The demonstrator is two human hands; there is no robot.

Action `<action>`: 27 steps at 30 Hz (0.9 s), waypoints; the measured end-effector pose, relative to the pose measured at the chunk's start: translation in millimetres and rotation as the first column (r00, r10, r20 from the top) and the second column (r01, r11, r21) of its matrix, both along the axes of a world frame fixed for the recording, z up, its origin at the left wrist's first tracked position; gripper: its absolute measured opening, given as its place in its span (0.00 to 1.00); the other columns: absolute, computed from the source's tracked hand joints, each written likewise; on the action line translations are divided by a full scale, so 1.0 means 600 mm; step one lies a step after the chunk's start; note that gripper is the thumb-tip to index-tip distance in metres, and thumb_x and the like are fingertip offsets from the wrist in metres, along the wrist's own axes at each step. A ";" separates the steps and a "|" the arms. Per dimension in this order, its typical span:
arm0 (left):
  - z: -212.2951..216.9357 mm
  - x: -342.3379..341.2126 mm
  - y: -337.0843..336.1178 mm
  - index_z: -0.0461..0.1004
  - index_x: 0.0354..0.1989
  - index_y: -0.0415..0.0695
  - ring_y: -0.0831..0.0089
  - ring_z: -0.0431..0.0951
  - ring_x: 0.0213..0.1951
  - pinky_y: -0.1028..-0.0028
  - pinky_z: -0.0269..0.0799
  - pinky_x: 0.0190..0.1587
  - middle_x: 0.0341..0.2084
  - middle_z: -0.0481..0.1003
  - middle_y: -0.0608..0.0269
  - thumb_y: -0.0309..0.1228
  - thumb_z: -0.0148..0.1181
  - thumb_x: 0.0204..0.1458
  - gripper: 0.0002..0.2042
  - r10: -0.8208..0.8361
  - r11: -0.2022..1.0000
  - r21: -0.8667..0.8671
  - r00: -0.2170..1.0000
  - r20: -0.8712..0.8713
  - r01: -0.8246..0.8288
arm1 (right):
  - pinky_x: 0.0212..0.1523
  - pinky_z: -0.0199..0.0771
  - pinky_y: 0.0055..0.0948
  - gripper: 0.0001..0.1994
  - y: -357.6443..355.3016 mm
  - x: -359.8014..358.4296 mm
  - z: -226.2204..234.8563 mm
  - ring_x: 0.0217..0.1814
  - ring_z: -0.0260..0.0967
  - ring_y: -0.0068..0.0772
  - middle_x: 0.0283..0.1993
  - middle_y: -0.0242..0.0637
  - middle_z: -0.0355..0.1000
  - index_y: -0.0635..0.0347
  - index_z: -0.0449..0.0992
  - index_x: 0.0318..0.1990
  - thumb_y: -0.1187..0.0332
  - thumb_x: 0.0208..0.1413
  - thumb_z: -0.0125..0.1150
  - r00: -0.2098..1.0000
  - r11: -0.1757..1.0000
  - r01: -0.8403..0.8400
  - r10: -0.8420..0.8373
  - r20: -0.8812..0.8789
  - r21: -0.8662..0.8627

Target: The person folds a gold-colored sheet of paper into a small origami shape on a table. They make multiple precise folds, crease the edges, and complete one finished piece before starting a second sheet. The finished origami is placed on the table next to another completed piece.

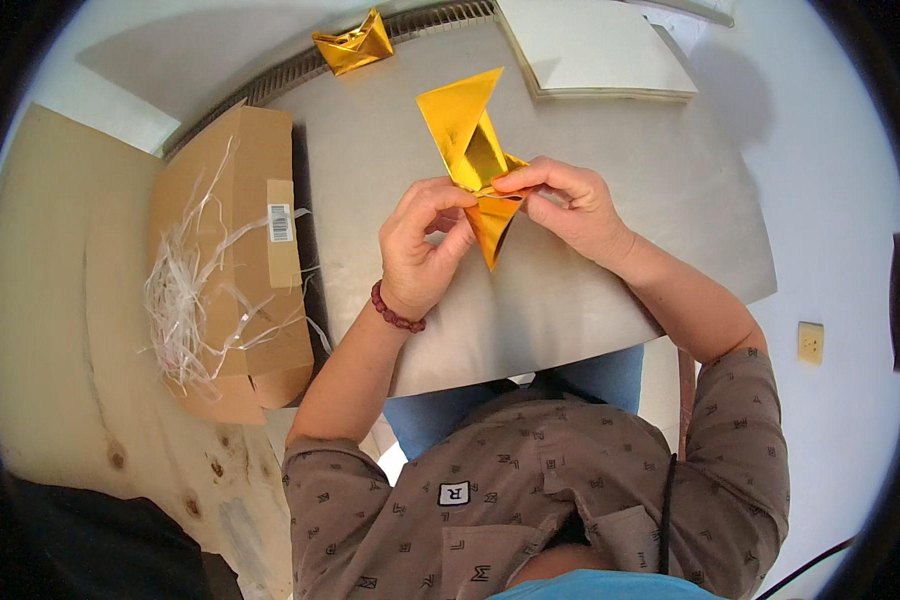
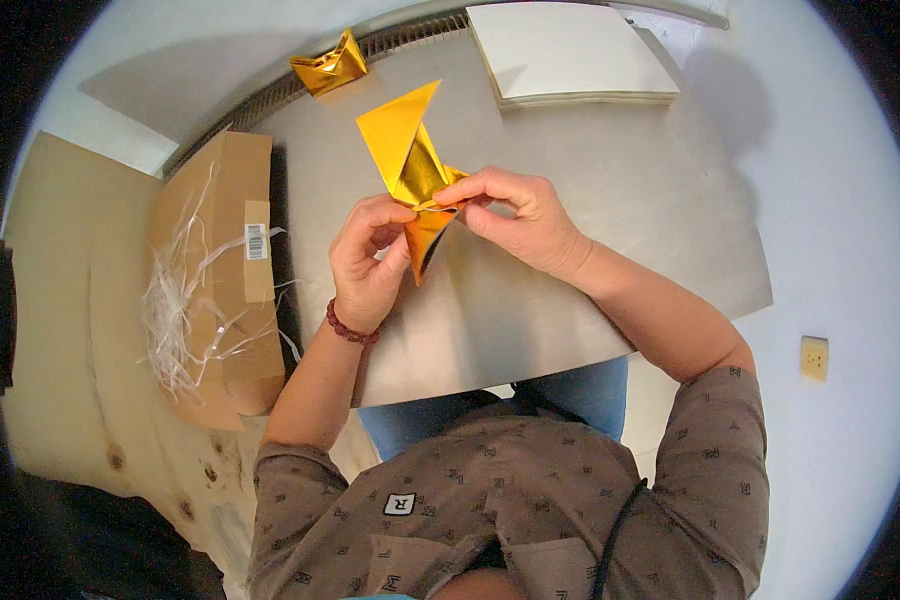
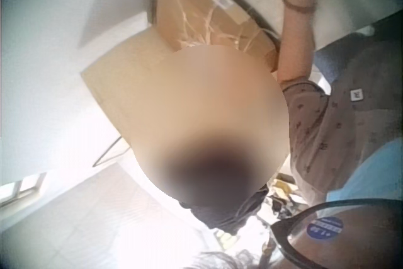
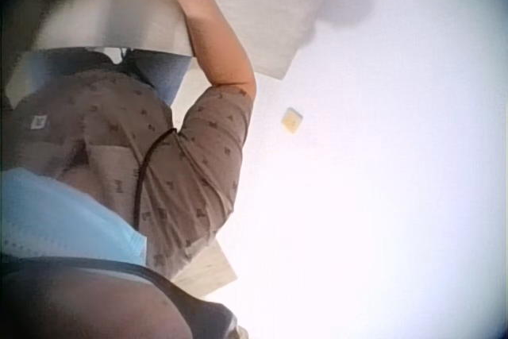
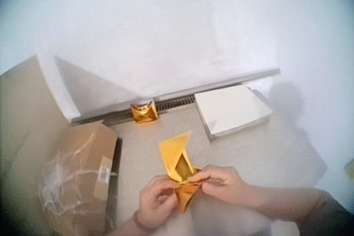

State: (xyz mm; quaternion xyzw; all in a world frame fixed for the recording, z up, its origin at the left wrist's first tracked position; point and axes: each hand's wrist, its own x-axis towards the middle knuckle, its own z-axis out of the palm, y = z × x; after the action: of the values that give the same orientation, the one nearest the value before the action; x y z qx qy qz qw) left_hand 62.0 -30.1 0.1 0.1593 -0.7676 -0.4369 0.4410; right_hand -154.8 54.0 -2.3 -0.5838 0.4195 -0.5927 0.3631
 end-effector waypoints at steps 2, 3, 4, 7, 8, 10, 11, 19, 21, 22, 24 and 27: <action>-0.002 -0.001 0.005 0.79 0.45 0.39 0.75 0.82 0.40 0.76 0.82 0.42 0.47 0.77 0.58 0.15 0.65 0.57 0.10 -0.010 0.989 0.146 1.000 -0.018 0.013 | 0.54 0.78 0.24 0.11 0.001 -0.002 0.001 0.48 0.77 0.21 0.49 0.32 0.81 0.61 0.83 0.53 0.76 0.64 0.63 0.999 1.000 0.006 -0.006 -0.050 -0.004; -0.003 -0.002 0.007 0.79 0.44 0.38 0.75 0.82 0.39 0.77 0.82 0.42 0.46 0.77 0.58 0.16 0.66 0.57 0.08 -0.018 0.973 0.230 0.999 -0.030 0.024 | 0.53 0.77 0.23 0.11 0.001 -0.002 0.001 0.47 0.76 0.20 0.49 0.32 0.81 0.61 0.83 0.53 0.76 0.65 0.64 0.997 1.000 0.010 -0.011 -0.070 -0.010; -0.004 -0.003 0.009 0.79 0.43 0.38 0.75 0.82 0.38 0.77 0.82 0.41 0.45 0.78 0.59 0.17 0.67 0.57 0.08 -0.011 0.974 0.227 0.999 -0.034 0.019 | 0.51 0.77 0.23 0.10 0.000 -0.003 0.002 0.46 0.75 0.20 0.47 0.31 0.81 0.61 0.83 0.52 0.75 0.65 0.65 0.997 1.000 0.006 -0.007 -0.071 -0.010; -0.008 -0.004 0.009 0.79 0.42 0.38 0.76 0.83 0.37 0.77 0.81 0.41 0.42 0.78 0.61 0.19 0.69 0.58 0.07 -0.003 0.976 0.219 0.999 -0.035 0.011 | 0.48 0.75 0.21 0.08 0.000 -0.001 0.003 0.43 0.73 0.17 0.44 0.29 0.80 0.62 0.83 0.49 0.72 0.66 0.66 0.999 1.000 -0.002 0.003 -0.036 0.021; -0.009 -0.005 0.008 0.78 0.41 0.38 0.77 0.83 0.37 0.77 0.81 0.41 0.41 0.78 0.61 0.19 0.70 0.58 0.07 0.000 0.980 0.199 1.000 -0.028 0.006 | 0.47 0.74 0.20 0.07 0.001 -0.001 0.003 0.43 0.72 0.16 0.42 0.28 0.79 0.63 0.83 0.48 0.71 0.67 0.66 1.000 0.998 -0.006 0.007 -0.009 0.058; -0.012 -0.007 0.007 0.78 0.41 0.39 0.77 0.83 0.38 0.77 0.81 0.41 0.39 0.78 0.63 0.20 0.70 0.58 0.07 0.012 0.978 0.210 0.999 -0.031 -0.005 | 0.46 0.73 0.19 0.07 0.003 -0.001 0.003 0.43 0.71 0.14 0.40 0.26 0.78 0.64 0.82 0.47 0.70 0.68 0.65 1.000 0.993 -0.013 0.009 0.026 0.120; -0.014 -0.009 0.009 0.78 0.41 0.39 0.78 0.83 0.38 0.77 0.81 0.41 0.39 0.78 0.63 0.20 0.70 0.58 0.07 0.020 0.971 0.241 0.999 -0.040 -0.010 | 0.45 0.72 0.18 0.07 0.003 -0.001 0.003 0.43 0.70 0.14 0.40 0.25 0.77 0.64 0.82 0.46 0.70 0.68 0.65 0.999 0.989 -0.013 0.008 0.034 0.144; -0.018 -0.013 0.009 0.74 0.40 0.39 0.78 0.82 0.38 0.78 0.79 0.41 0.38 0.79 0.64 0.22 0.66 0.63 0.05 -0.035 0.954 0.295 0.996 -0.077 0.057 | 0.45 0.72 0.18 0.08 -0.002 0.006 -0.001 0.41 0.68 0.14 0.40 0.25 0.75 0.64 0.80 0.48 0.69 0.70 0.63 0.992 0.989 -0.025 0.007 0.123 0.149; -0.016 -0.013 0.007 0.71 0.40 0.40 0.76 0.83 0.40 0.76 0.80 0.44 0.39 0.79 0.63 0.24 0.64 0.65 0.06 -0.061 0.963 0.258 0.996 -0.066 0.076 | 0.45 0.73 0.19 0.08 -0.003 0.012 -0.004 0.41 0.70 0.15 0.41 0.27 0.75 0.64 0.79 0.49 0.69 0.71 0.62 0.984 0.993 -0.029 0.007 0.177 0.119; -0.014 -0.014 0.009 0.71 0.39 0.40 0.77 0.83 0.39 0.76 0.80 0.43 0.39 0.79 0.63 0.24 0.64 0.65 0.06 -0.056 0.949 0.308 0.997 -0.053 0.070 | 0.45 0.74 0.19 0.08 -0.004 0.013 -0.004 0.41 0.70 0.16 0.41 0.27 0.76 0.64 0.79 0.49 0.69 0.71 0.62 0.984 0.992 -0.026 0.004 0.177 0.121; -0.009 -0.016 0.014 0.70 0.38 0.41 0.78 0.82 0.38 0.77 0.80 0.40 0.39 0.79 0.64 0.24 0.64 0.66 0.07 -0.043 0.909 0.415 0.999 -0.021 0.048 | 0.45 0.75 0.20 0.08 -0.005 0.013 -0.005 0.41 0.72 0.17 0.42 0.29 0.76 0.64 0.78 0.50 0.69 0.71 0.61 0.984 0.992 -0.020 -0.003 0.176 0.125; 0.003 -0.025 0.023 0.69 0.37 0.42 0.77 0.82 0.36 0.79 0.78 0.36 0.37 0.79 0.64 0.25 0.64 0.66 0.08 0.025 0.837 0.547 0.998 -0.058 0.010 | 0.45 0.76 0.21 0.07 -0.007 0.003 -0.005 0.41 0.73 0.18 0.42 0.30 0.77 0.64 0.78 0.48 0.69 0.71 0.61 0.993 0.987 -0.036 0.018 0.114 0.158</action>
State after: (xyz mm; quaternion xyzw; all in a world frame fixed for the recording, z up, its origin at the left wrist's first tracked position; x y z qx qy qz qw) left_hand 47.0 -16.5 2.0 0.2677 -0.5963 -0.6408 0.4027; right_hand -152.8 49.9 -5.4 -0.5242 0.4367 -0.5842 0.4396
